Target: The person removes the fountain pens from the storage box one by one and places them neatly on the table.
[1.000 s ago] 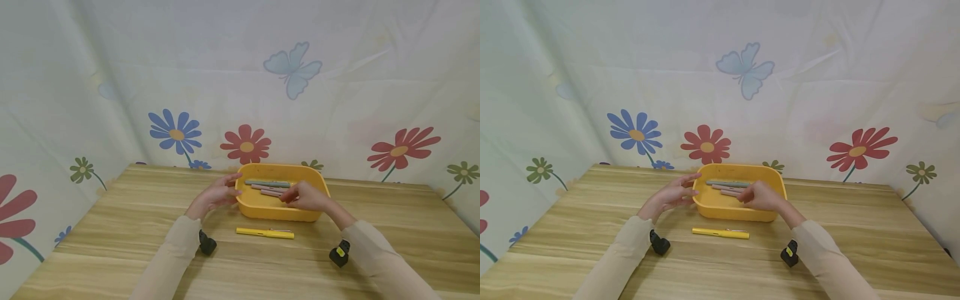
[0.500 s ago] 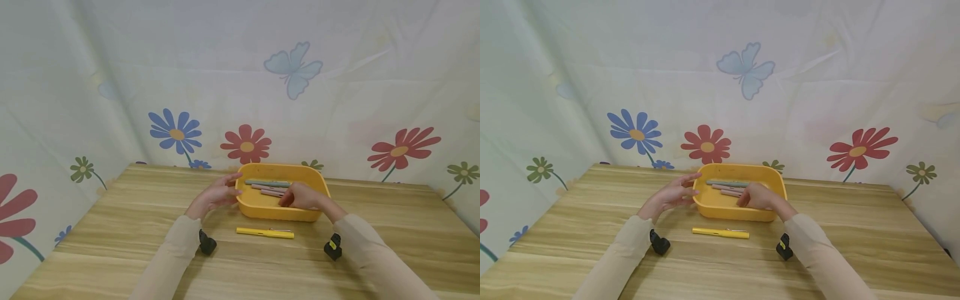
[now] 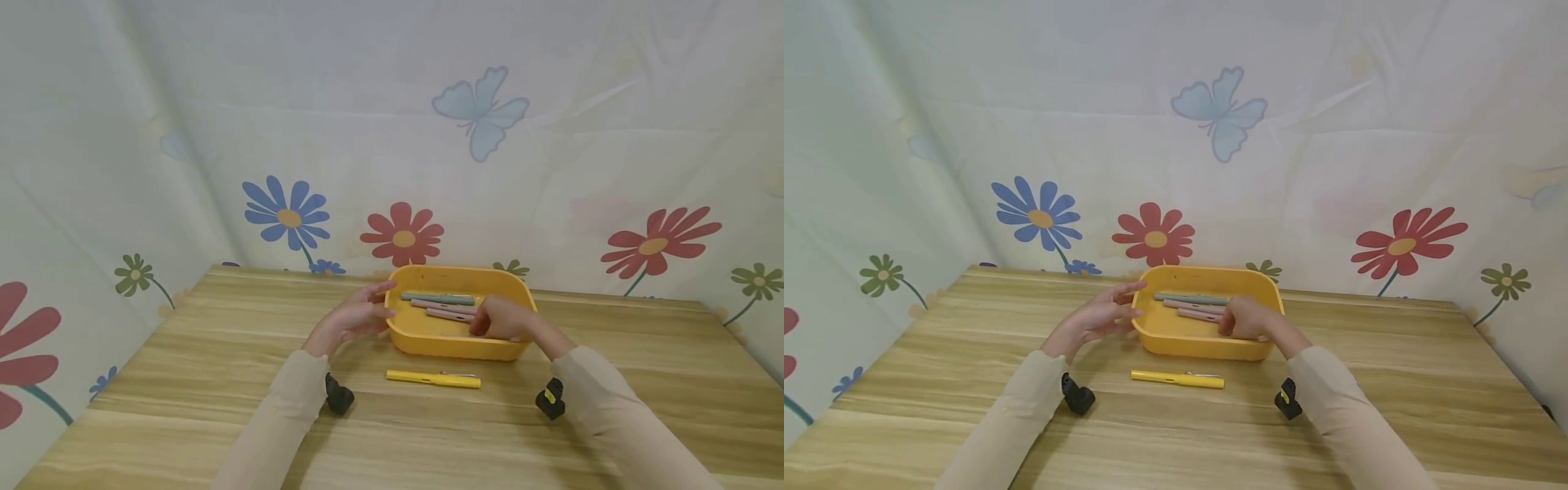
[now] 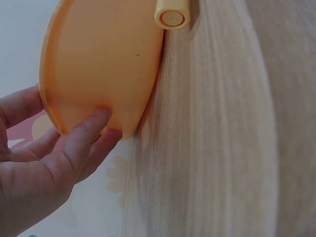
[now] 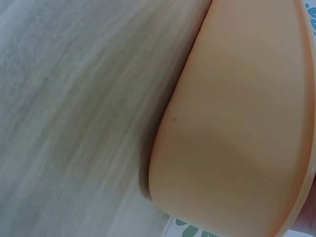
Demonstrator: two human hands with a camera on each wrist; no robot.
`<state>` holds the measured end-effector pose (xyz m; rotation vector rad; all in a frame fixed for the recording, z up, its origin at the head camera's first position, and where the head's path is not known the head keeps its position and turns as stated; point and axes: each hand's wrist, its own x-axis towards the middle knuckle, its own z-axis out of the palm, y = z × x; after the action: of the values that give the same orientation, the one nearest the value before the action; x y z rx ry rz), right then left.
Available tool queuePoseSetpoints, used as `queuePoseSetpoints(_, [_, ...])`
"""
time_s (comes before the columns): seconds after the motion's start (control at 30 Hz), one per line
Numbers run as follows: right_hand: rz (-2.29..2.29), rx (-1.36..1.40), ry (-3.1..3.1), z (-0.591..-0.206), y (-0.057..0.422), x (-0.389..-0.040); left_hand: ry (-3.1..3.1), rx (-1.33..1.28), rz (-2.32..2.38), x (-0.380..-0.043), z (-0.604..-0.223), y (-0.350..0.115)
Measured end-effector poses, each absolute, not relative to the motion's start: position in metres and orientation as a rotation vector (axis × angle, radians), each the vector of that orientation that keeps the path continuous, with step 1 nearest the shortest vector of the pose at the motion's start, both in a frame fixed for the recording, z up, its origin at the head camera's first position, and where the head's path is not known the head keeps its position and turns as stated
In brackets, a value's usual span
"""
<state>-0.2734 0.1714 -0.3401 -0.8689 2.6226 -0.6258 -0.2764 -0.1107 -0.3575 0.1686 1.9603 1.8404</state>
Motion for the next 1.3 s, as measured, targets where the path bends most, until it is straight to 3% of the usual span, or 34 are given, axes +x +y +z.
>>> queuePoseSetpoints(1.3, [-0.573,-1.149,2.735,-0.349,0.16,-0.277,1.933,0.221,1.845,-0.275,-0.356,-0.112])
